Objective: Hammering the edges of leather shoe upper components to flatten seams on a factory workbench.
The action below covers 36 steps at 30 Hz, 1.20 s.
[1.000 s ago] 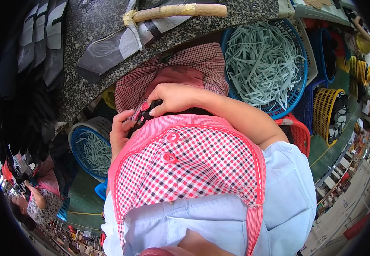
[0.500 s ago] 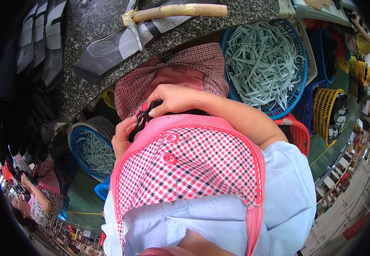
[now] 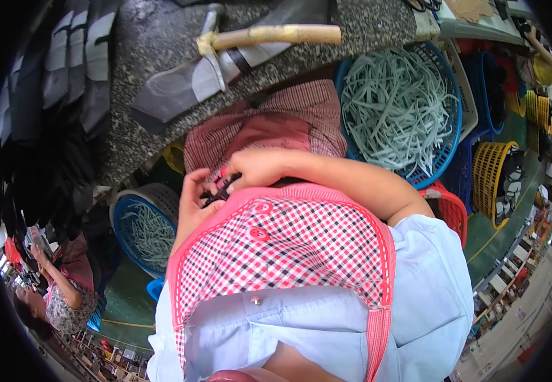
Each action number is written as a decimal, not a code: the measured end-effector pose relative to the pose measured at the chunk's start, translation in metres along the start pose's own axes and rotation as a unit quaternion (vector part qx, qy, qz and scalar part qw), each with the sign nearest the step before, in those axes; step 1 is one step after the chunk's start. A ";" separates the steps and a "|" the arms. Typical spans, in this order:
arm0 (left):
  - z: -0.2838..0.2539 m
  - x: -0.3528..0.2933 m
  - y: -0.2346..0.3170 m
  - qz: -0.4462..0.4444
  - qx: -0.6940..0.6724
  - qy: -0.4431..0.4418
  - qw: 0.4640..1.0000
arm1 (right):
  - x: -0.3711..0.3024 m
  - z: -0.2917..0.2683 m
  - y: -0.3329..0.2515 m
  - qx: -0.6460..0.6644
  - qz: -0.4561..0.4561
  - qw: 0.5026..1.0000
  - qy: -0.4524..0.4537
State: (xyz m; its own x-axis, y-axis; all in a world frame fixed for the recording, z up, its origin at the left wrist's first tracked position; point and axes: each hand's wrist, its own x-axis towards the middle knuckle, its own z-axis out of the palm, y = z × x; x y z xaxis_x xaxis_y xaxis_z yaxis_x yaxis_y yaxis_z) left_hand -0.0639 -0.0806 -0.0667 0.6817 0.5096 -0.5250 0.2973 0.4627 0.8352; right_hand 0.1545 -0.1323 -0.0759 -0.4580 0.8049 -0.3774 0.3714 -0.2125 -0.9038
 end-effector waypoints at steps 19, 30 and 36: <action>0.004 0.020 0.064 0.018 0.420 -0.196 0.886 | -0.072 0.001 0.045 -0.361 -0.108 0.882 0.281; -0.008 0.087 0.160 0.273 0.309 -0.071 0.908 | -0.107 -0.119 -0.018 -0.265 -0.196 0.828 0.453; 0.003 0.128 0.168 0.380 0.479 0.075 0.788 | -0.014 -0.158 -0.040 -0.377 -0.153 0.859 0.311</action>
State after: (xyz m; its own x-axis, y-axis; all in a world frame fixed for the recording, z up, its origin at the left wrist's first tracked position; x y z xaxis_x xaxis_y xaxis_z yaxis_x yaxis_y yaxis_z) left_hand 0.0752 0.0596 0.0070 0.8410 0.4881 0.2335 0.2574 -0.7405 0.6208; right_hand 0.2730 -0.0475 -0.0023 -0.1951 0.9493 0.2465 0.8353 0.2925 -0.4656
